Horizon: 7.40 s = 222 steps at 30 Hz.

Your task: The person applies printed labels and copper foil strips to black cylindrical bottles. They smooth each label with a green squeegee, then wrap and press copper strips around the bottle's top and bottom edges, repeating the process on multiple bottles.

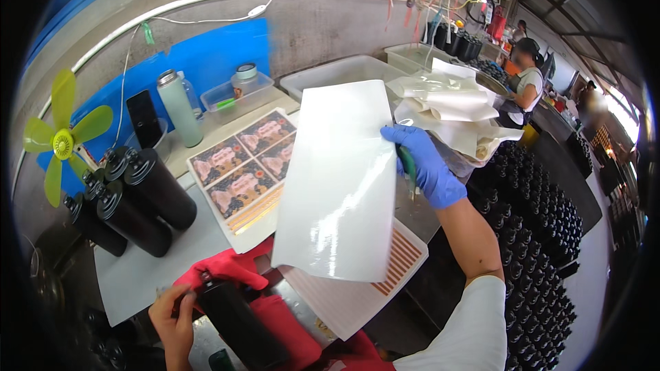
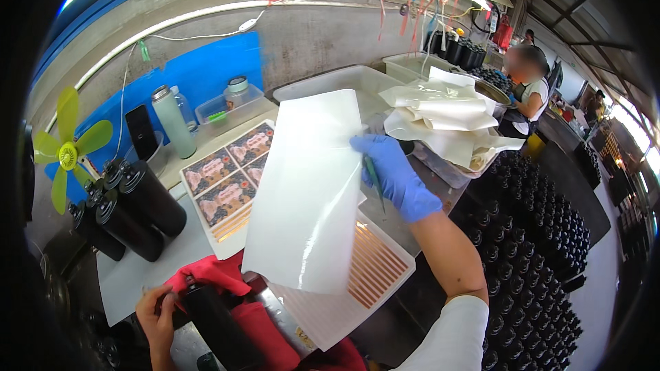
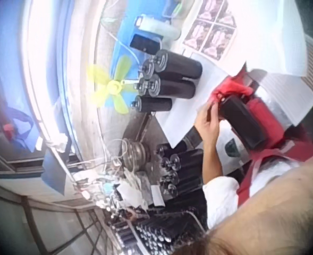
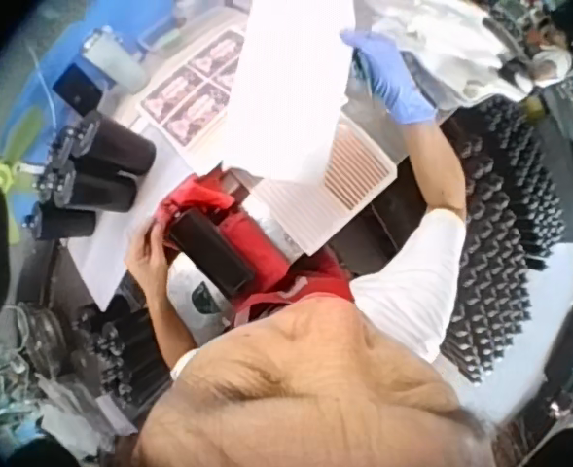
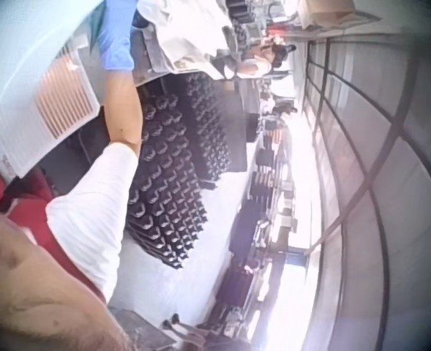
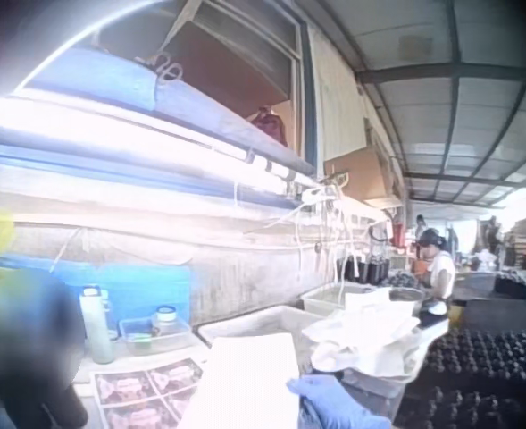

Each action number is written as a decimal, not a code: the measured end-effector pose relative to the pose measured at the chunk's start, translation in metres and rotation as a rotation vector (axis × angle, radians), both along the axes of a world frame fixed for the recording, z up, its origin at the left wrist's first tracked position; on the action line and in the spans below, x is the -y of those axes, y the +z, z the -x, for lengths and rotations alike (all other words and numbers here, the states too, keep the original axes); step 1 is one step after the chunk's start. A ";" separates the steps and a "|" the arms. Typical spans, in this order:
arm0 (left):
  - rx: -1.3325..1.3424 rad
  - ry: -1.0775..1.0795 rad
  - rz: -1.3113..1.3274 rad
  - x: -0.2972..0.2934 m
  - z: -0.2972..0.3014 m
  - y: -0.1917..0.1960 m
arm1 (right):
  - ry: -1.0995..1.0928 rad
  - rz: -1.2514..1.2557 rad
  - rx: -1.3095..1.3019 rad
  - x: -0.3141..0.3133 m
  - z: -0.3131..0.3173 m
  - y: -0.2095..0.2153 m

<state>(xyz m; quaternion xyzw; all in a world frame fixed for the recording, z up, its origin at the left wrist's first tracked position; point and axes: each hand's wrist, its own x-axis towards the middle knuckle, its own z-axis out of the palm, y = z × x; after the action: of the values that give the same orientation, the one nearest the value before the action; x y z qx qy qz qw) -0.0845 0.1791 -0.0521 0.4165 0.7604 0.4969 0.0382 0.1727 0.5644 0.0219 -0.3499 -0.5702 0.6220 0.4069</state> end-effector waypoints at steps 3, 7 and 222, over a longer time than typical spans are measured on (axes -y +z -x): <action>-0.072 -0.005 0.050 0.015 -0.008 0.000 | -0.141 -0.028 -0.080 -0.051 -0.031 0.011; 0.198 0.054 0.179 0.068 -0.008 -0.027 | -0.336 -0.330 -0.182 -0.174 -0.149 0.064; 0.427 -0.320 0.009 0.036 -0.046 -0.084 | 0.755 -0.261 0.546 0.274 0.096 -0.113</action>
<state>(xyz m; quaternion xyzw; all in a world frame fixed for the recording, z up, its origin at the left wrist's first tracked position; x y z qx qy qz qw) -0.0382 0.1431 -0.1358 0.4168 0.6619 0.5577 0.2778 0.0765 0.2901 -0.0907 -0.2149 -0.8167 0.5348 0.0284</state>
